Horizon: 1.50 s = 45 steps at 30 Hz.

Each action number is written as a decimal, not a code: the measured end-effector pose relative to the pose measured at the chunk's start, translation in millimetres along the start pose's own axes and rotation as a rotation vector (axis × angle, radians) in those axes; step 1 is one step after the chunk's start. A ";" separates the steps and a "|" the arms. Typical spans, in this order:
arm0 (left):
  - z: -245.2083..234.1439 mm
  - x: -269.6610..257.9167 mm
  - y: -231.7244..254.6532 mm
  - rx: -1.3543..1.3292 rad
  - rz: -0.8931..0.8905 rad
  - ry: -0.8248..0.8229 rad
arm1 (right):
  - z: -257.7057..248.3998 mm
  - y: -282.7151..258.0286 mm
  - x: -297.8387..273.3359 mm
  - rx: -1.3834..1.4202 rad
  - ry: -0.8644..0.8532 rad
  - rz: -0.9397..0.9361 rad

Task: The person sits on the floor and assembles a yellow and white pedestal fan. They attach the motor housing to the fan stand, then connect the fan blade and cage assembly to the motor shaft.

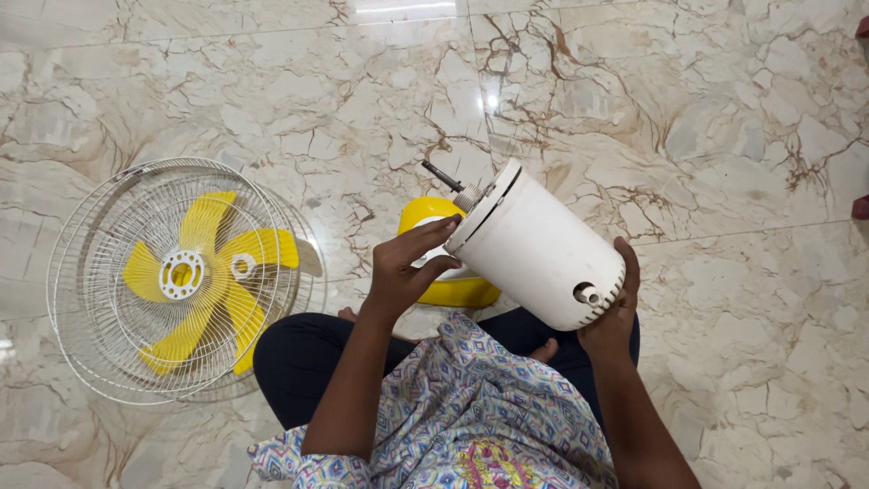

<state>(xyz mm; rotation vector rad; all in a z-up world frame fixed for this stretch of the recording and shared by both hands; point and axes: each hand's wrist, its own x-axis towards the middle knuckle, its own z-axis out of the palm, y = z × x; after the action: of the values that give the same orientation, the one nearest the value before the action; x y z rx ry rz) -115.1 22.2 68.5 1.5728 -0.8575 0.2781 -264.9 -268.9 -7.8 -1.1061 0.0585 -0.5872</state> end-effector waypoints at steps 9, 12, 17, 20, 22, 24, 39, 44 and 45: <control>7.8 9.5 41.1 -0.015 -0.087 0.087 | 70.0 -36.9 -4.2 -0.438 -0.259 -0.281; 13.8 10.1 45.9 0.066 -0.126 0.115 | 79.1 -32.5 -4.3 -0.566 -0.214 -0.349; 25.4 2.8 46.6 0.051 -0.129 0.192 | 76.5 -27.4 -5.2 -0.566 -0.131 -0.298; 28.3 -0.1 47.4 0.079 -0.084 0.213 | 72.4 -30.9 2.9 -0.587 -0.155 -0.304; 27.9 0.4 47.6 0.151 -0.064 0.196 | 71.4 -34.5 8.7 -0.631 -0.176 -0.325; 25.8 1.2 47.7 0.221 -0.028 0.174 | 73.2 -36.5 15.5 -0.592 -0.223 -0.342; 30.7 -14.5 7.8 0.094 0.003 0.100 | 85.5 -47.6 21.1 -0.455 -0.204 -0.290; 15.7 -4.7 7.5 0.038 0.009 -0.018 | 89.4 -49.2 17.1 -0.459 -0.146 -0.267; 16.6 -4.8 9.7 0.054 0.000 -0.020 | 89.7 -50.7 15.7 -0.440 -0.137 -0.244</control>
<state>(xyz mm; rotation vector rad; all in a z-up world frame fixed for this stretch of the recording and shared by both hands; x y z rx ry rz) -129.7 8.8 69.3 1.6276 -0.8721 0.2883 -243.4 -218.3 80.8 -1.5937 -0.0714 -0.7351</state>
